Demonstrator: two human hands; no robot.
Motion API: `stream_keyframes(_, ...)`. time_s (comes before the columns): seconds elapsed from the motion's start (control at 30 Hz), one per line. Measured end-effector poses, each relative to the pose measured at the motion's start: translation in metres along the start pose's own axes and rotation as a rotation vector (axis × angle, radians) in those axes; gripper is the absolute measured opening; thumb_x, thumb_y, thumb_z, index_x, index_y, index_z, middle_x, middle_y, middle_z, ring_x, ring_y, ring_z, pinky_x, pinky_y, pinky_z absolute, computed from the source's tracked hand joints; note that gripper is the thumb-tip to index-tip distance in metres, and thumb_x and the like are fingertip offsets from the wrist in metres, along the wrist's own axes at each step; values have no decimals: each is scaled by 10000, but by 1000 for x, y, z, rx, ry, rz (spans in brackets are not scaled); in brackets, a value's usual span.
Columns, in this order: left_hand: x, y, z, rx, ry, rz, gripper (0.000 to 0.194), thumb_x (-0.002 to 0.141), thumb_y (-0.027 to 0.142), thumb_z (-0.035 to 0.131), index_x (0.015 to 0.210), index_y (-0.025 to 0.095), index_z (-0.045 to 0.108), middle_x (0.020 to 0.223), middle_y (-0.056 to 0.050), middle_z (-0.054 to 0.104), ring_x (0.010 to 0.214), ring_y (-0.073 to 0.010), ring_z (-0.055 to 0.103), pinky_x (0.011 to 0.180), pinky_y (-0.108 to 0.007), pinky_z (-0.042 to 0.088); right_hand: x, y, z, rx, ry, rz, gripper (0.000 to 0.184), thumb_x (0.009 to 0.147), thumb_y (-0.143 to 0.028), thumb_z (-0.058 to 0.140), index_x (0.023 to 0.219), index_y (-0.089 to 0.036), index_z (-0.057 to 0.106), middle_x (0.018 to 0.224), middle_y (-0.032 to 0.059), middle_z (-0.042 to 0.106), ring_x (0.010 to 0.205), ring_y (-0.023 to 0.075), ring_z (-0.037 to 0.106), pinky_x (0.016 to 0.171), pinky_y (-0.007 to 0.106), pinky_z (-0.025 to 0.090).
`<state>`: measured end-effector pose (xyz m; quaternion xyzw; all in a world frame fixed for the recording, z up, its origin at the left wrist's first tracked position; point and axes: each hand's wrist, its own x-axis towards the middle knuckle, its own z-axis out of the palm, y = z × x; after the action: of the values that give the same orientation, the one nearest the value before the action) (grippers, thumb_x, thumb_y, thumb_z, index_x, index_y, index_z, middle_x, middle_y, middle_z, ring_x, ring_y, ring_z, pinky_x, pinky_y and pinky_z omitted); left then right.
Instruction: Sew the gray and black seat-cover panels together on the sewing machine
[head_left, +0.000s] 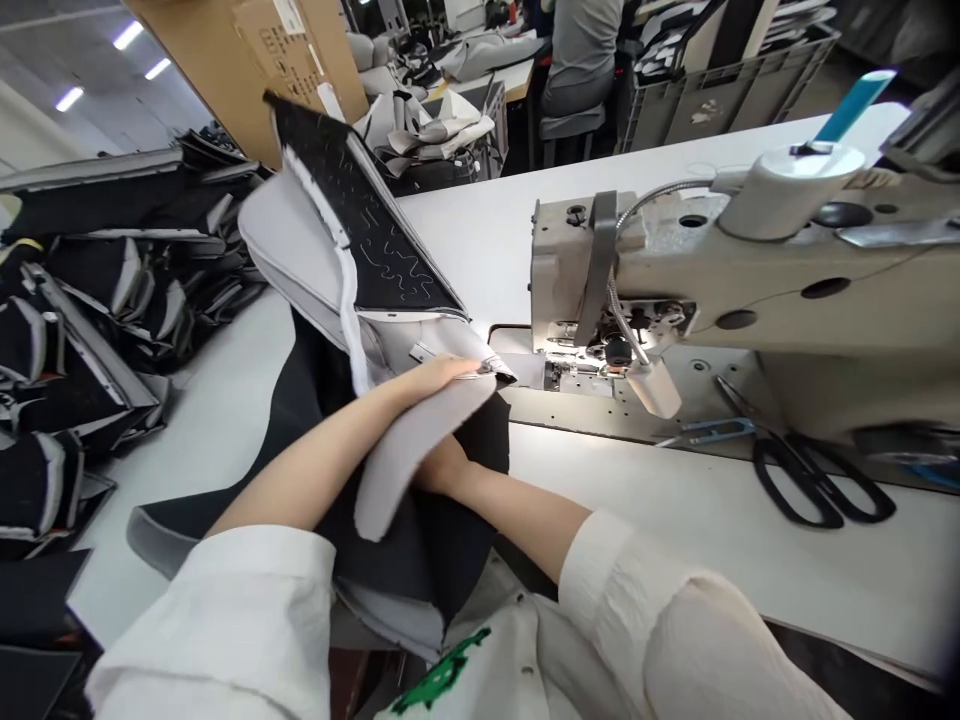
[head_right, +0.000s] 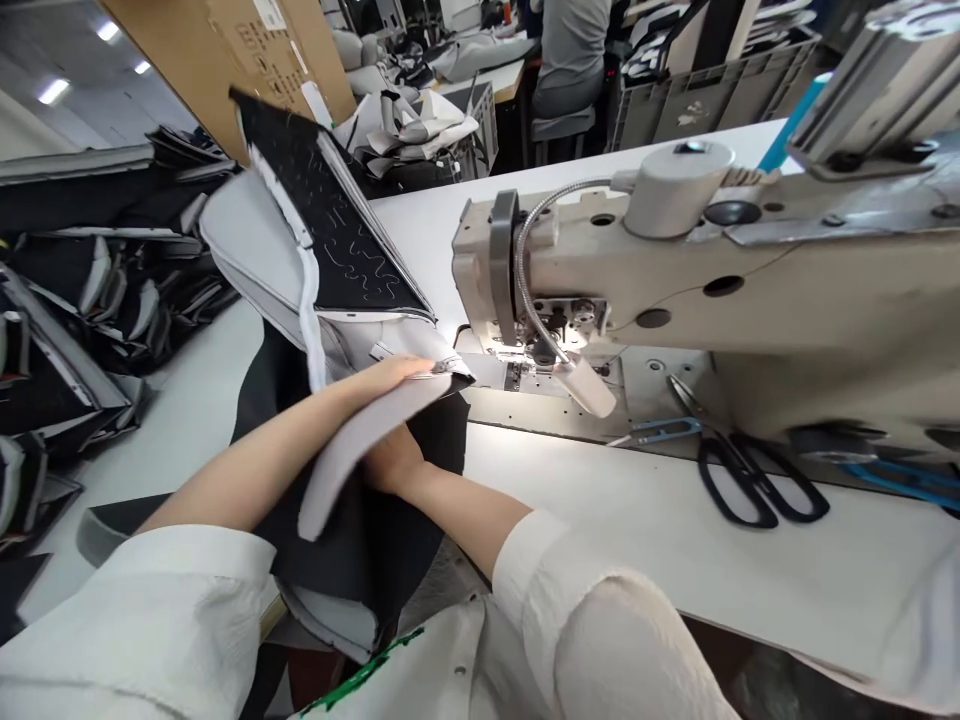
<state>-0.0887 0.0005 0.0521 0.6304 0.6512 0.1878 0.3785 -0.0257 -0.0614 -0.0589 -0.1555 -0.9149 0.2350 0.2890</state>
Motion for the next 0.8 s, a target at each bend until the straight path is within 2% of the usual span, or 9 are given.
stream_keyframes(0.13,-43,-33,-35,-27,-138,-183,439,793,535,523,633,146,650,575,-25,613,517,-158,524,506,-256,397,4,23,-17,147,56,-36,206,836,-141,496,1004,-162,615,1000,60,673,991,186,609,889,299,496)
stream_keyframes(0.2,-68,-51,-53,-87,-64,-261,450,754,571,564,672,141,665,586,-19,619,513,-149,519,501,-244,395,5,27,-24,210,108,-41,252,878,-101,378,983,-151,600,927,58,672,892,149,626,834,270,504)
stream_keyframes(0.27,-87,-70,-62,-180,98,-287,464,724,595,584,707,139,665,592,-8,617,519,-138,513,505,-230,391,3,25,-29,271,130,-107,235,877,-113,385,971,-170,593,905,39,667,840,130,625,779,242,503)
stream_keyframes(0.33,-98,-86,-63,-293,237,-255,458,692,593,613,691,137,649,579,1,605,513,-126,499,498,-217,377,0,19,-31,286,186,-222,166,856,-142,450,937,-198,584,893,21,659,783,121,614,686,224,490)
stream_keyframes(0.43,-105,-103,-58,-433,335,-197,424,674,562,635,687,138,638,592,4,607,515,-116,493,501,-210,372,-3,11,-34,213,412,-322,30,856,-188,507,847,-205,530,818,27,612,682,124,563,589,237,447)
stream_keyframes(0.5,-107,-109,-53,-477,360,-181,415,695,552,610,720,139,642,616,-3,620,529,-123,509,511,-216,380,-4,8,-36,179,540,-321,96,861,-218,540,798,-211,468,746,13,552,637,124,520,559,242,425)
stream_keyframes(0.63,-118,-116,-50,-554,479,-135,412,709,553,569,742,145,622,619,-2,609,549,-130,525,535,-222,395,-3,9,-43,169,608,-355,210,836,-191,597,788,-226,396,681,-27,473,585,114,474,509,234,397)
stream_keyframes(0.73,-127,-118,-46,-538,541,-107,414,722,561,540,706,150,585,592,11,569,533,-114,486,530,-217,380,5,12,-45,128,678,-221,222,804,-223,642,886,-227,436,749,1,492,675,152,515,543,268,456)
stream_keyframes(0.8,-130,-119,-43,-474,489,-114,415,754,555,505,670,152,559,577,12,539,517,-108,454,511,-218,359,13,15,-45,139,665,-49,314,793,-263,639,1050,-207,466,903,72,525,828,203,549,640,334,520)
